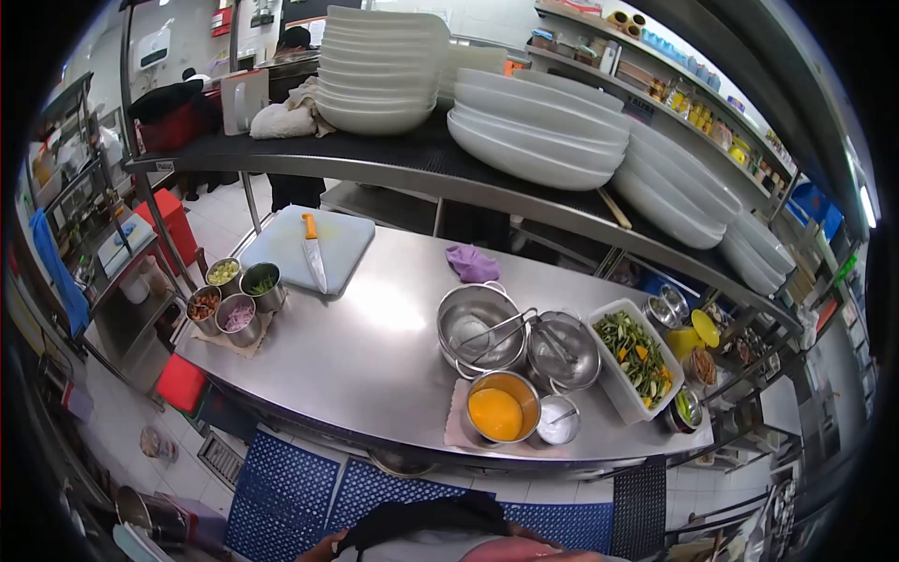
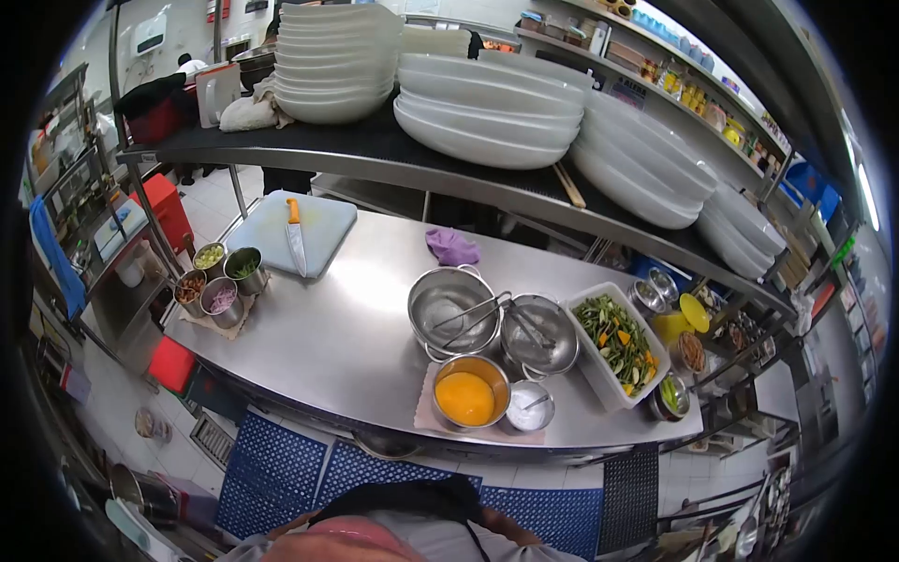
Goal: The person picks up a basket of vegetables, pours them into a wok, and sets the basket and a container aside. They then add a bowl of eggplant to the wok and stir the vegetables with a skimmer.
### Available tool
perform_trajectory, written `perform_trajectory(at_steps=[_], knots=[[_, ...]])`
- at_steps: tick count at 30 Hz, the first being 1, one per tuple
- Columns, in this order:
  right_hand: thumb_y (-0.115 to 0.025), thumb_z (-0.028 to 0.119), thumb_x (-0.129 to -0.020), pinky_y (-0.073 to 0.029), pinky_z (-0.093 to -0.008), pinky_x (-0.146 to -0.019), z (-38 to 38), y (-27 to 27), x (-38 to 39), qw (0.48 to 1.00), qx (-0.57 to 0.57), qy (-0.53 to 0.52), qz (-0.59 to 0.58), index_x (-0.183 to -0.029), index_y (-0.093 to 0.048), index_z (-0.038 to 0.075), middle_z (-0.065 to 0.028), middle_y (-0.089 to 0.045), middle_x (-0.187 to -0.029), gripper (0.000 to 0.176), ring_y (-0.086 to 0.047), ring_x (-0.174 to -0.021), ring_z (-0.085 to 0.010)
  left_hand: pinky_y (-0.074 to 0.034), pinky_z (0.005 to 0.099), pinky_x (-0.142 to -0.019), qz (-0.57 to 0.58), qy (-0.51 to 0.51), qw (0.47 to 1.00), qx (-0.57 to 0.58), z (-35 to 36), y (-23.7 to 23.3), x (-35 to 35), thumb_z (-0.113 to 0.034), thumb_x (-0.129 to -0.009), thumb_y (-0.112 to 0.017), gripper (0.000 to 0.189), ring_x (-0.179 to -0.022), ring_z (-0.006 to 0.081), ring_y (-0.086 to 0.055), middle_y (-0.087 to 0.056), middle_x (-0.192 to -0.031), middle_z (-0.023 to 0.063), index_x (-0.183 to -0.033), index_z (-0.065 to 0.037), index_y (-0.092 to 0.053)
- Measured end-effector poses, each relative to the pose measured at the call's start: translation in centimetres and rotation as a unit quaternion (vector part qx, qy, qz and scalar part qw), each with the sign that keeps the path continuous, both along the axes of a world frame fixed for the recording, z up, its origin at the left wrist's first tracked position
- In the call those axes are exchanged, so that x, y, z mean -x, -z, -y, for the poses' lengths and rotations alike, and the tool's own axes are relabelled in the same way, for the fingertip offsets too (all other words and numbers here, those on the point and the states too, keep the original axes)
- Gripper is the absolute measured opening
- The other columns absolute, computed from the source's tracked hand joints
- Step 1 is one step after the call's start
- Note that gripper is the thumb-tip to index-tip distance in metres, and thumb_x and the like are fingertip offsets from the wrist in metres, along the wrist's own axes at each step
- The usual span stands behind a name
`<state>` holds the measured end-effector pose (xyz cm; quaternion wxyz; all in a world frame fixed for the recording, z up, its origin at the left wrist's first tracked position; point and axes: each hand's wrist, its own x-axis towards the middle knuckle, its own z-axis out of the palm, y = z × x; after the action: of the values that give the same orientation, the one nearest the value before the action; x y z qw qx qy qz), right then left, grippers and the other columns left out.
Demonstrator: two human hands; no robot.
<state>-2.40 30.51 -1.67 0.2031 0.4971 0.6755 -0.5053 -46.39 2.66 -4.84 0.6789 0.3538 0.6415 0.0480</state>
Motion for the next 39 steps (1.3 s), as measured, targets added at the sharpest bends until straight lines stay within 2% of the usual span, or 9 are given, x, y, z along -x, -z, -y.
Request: perform_trajectory(at_steps=[12,15,18,19,20,23,25,34,39], knots=[[-0.079,0.018,-0.066,-0.052,-0.0455,-0.085,6.7,2.0,-7.5,0.964,-0.115,-0.239,-0.008,-0.103,-0.066,0.002,-0.0188,-0.065,-0.097,0.042,-0.065,-0.091,-0.0356,-0.051,0.0425,-0.086,-0.026,0.062,0.988,-0.14,-6.9,3.1,0.6,-0.032,-0.081,-0.064,0.041,-0.101,0.0302,-0.067,-0.07,-0.11,0.0189,-0.108,-0.002,-0.07],[-0.078,0.015,-0.059,-0.051,-0.0465,-0.075,6.8,9.6,-9.5,0.902,-0.263,-0.339,-0.048,-0.086,-0.066,0.002,-0.0182,-0.064,-0.087,0.033,-0.064,-0.08,-0.036,-0.052,0.0419,-0.086,-0.07,0.047,0.976,-0.2,-5.6,8.9,1.4,-0.032,-0.079,-0.066,0.039,-0.099,0.0317,-0.068,-0.07,-0.108,0.0195,-0.104,-0.004,-0.072],[-0.072,0.008,-0.063,-0.048,-0.0462,-0.068,6.4,10.0,-8.5,0.86,-0.345,-0.374,-0.033,-0.068,-0.062,0.005,-0.0161,-0.06,-0.071,0.012,-0.06,-0.069,-0.0353,-0.053,0.0426,-0.084,-0.154,-0.036,0.974,-0.16,-4.7,3.9,1.0,-0.031,-0.081,-0.063,0.032,-0.098,0.036,-0.068,-0.07,-0.103,0.0206,-0.102,-0.01,-0.074],[-0.067,0.012,-0.071,-0.049,-0.0482,-0.069,6.5,15.2,-10.2,0.908,-0.347,-0.229,-0.056,-0.073,-0.066,0.003,-0.0194,-0.064,-0.075,0.01,-0.063,-0.074,-0.0371,-0.054,0.0423,-0.083,-0.179,-0.035,0.96,-0.214,-4.5,4.2,1.3,-0.03,-0.081,-0.063,0.029,-0.097,0.0345,-0.069,-0.07,-0.101,0.0211,-0.098,-0.01,-0.075],[-0.061,0.018,-0.078,-0.051,-0.0485,-0.073,5.6,6.7,-6.0,0.979,-0.188,-0.052,0.064,-0.08,-0.069,0.002,-0.0221,-0.068,-0.087,0.018,-0.067,-0.084,-0.0376,-0.053,0.0425,-0.083,-0.195,-0.035,0.959,-0.204,-3.8,4.2,1.6,-0.029,-0.081,-0.062,0.028,-0.097,0.0343,-0.069,-0.07,-0.099,0.0206,-0.097,-0.01,-0.075],[-0.051,0.023,-0.085,-0.054,-0.0469,-0.083,4.7,5.3,-5.0,0.961,-0.189,-0.099,0.174,-0.089,-0.074,0.006,-0.0206,-0.069,-0.099,0.028,-0.067,-0.096,-0.0379,-0.054,0.0427,-0.079,-0.248,-0.033,0.946,-0.205,-1.9,2.2,2.8,-0.026,-0.082,-0.061,0.025,-0.092,0.0337,-0.07,-0.071,-0.092,0.0193,-0.094,-0.01,-0.075],[-0.051,0.024,-0.086,-0.054,-0.0459,-0.085,4.8,1.7,-3.7,0.959,-0.223,0.07,0.163,-0.089,-0.073,0.002,-0.0217,-0.07,-0.099,0.031,-0.067,-0.099,-0.0373,-0.055,0.042,-0.074,-0.275,-0.018,0.929,-0.248,-1.4,1.1,3.5,-0.023,-0.083,-0.059,0.023,-0.083,0.0328,-0.071,-0.071,-0.084,0.0188,-0.091,-0.007,-0.074],[-0.055,0.005,-0.079,-0.059,-0.0356,-0.063,4.5,-4.0,-1.6,0.976,-0.068,0.1,0.179,-0.089,-0.073,0.003,-0.0173,-0.07,-0.073,0.021,-0.072,-0.061,-0.025,-0.041,0.0308,-0.042,-0.043,-0.165,0.966,-0.192,-4.1,1.2,4.9,-0.018,-0.087,-0.06,0.019,-0.046,0.0152,-0.052,-0.057,-0.06,0.0033,-0.084,-0.002,-0.068],[-0.055,0.0,-0.082,-0.061,-0.034,-0.052,6.3,-4.4,-2.2,0.971,0.005,0.2,0.129,-0.101,-0.073,0.002,-0.0147,-0.073,-0.08,0.026,-0.072,-0.06,-0.0235,-0.05,0.0288,-0.074,-0.033,-0.201,0.967,-0.151,-10.5,-2.4,0.6,-0.021,-0.093,-0.059,0.03,-0.086,0.0156,-0.063,-0.068,-0.099,0.0065,-0.114,0.0,-0.067]])
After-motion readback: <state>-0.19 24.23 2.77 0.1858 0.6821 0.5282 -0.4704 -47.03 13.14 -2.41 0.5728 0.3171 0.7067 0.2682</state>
